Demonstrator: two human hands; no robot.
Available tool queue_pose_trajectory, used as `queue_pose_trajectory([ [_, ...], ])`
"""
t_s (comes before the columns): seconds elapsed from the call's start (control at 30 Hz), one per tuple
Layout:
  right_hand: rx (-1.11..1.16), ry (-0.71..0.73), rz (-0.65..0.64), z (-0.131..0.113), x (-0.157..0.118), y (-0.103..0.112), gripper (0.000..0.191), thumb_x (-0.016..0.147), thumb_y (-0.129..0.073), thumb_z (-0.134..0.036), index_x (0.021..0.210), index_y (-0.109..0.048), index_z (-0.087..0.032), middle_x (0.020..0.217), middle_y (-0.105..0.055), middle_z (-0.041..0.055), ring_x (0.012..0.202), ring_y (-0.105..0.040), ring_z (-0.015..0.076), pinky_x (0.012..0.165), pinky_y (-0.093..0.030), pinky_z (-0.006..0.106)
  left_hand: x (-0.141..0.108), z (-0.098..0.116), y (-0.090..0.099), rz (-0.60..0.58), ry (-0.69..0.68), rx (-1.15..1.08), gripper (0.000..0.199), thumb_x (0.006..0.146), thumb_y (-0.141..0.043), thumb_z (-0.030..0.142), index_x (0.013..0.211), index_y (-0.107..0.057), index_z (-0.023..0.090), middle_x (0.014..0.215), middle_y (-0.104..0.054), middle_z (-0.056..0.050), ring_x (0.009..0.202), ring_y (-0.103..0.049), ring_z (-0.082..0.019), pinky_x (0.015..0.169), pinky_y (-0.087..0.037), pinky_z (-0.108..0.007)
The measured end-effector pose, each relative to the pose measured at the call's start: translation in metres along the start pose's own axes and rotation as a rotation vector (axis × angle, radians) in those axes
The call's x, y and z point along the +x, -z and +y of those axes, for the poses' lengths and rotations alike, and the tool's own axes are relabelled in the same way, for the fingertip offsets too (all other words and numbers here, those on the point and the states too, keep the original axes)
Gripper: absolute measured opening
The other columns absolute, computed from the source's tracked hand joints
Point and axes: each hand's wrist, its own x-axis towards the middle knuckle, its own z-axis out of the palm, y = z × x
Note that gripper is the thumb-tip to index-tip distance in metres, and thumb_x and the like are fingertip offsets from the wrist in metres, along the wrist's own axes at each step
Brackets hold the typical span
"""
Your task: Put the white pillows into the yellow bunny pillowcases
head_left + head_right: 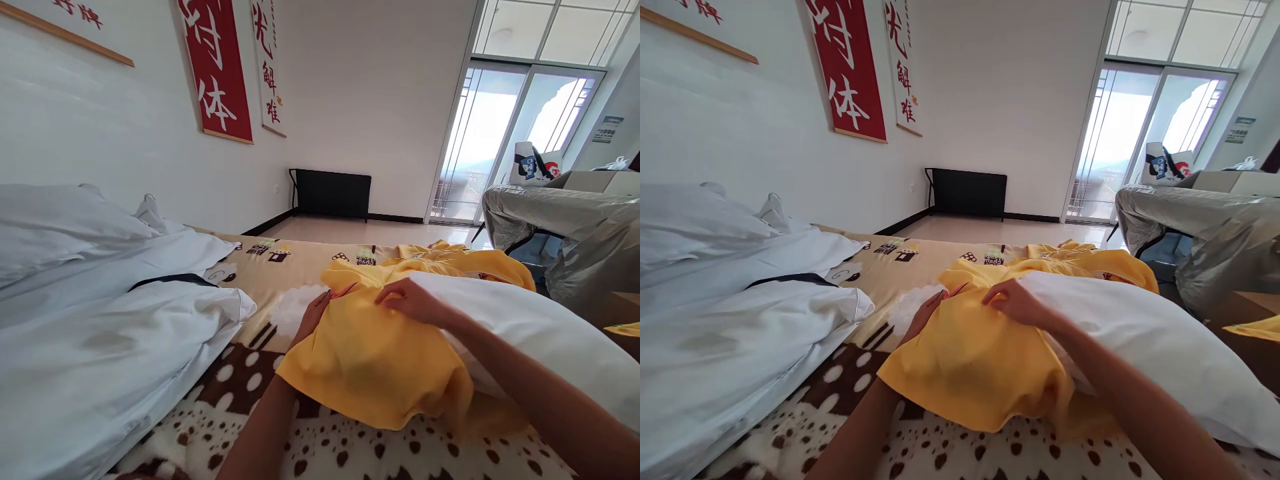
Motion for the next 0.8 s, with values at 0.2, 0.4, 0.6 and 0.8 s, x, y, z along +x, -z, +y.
queue_pose_trajectory([
  [0.2, -0.026, -0.124, 0.173, 0.06, -0.028, 0.036, 0.025, 0.078, -0.052, -0.033, 0.084, -0.071, -0.019, 0.085, -0.07, 0.0032, 0.079, -0.06, 0.0197, 0.073, -0.045, 0.031, 0.001, -0.004, -0.01, -0.106, 0.048, 0.07, 0.056, 0.051, -0.074, 0.062, 0.077, -0.065, 0.014, 0.064, -0.062, -0.002, 0.061, -0.053, -0.017, 0.053, -0.038, -0.025],
  [0.4, -0.155, -0.064, 0.25, 0.05, -0.025, 0.024, 0.026, 0.081, -0.047, -0.029, 0.086, -0.071, -0.022, 0.088, -0.07, 0.0027, 0.081, -0.059, 0.0184, 0.075, -0.042, 0.03, -0.019, 0.025, 0.025, -0.29, 0.205, 0.25, 0.047, 0.063, -0.07, 0.057, 0.081, -0.069, 0.014, 0.073, -0.067, -0.006, 0.065, -0.057, -0.019, 0.053, -0.039, -0.025],
  [0.6, -0.26, -0.196, 0.297, 0.06, -0.024, 0.028, 0.027, 0.081, -0.044, -0.029, 0.098, -0.064, -0.021, 0.064, -0.058, -0.0009, 0.063, -0.052, 0.0154, 0.061, -0.039, 0.026, -0.031, 0.041, 0.045, -0.431, 0.315, 0.299, 0.041, 0.054, -0.078, 0.049, 0.059, -0.061, 0.012, 0.051, -0.054, 0.002, 0.045, -0.043, -0.009, 0.043, -0.028, -0.021],
  [0.8, -0.643, 0.019, 0.357, -0.005, -0.039, 0.01, 0.026, 0.082, -0.051, -0.018, 0.106, -0.061, -0.018, 0.109, -0.056, 0.0117, 0.099, -0.053, 0.0241, 0.084, -0.04, 0.036, -0.037, 0.04, 0.01, -0.451, 0.264, 0.154, 0.031, 0.061, -0.075, 0.04, 0.063, -0.059, 0.014, 0.053, -0.053, 0.003, 0.045, -0.043, -0.009, 0.043, -0.029, -0.021],
])
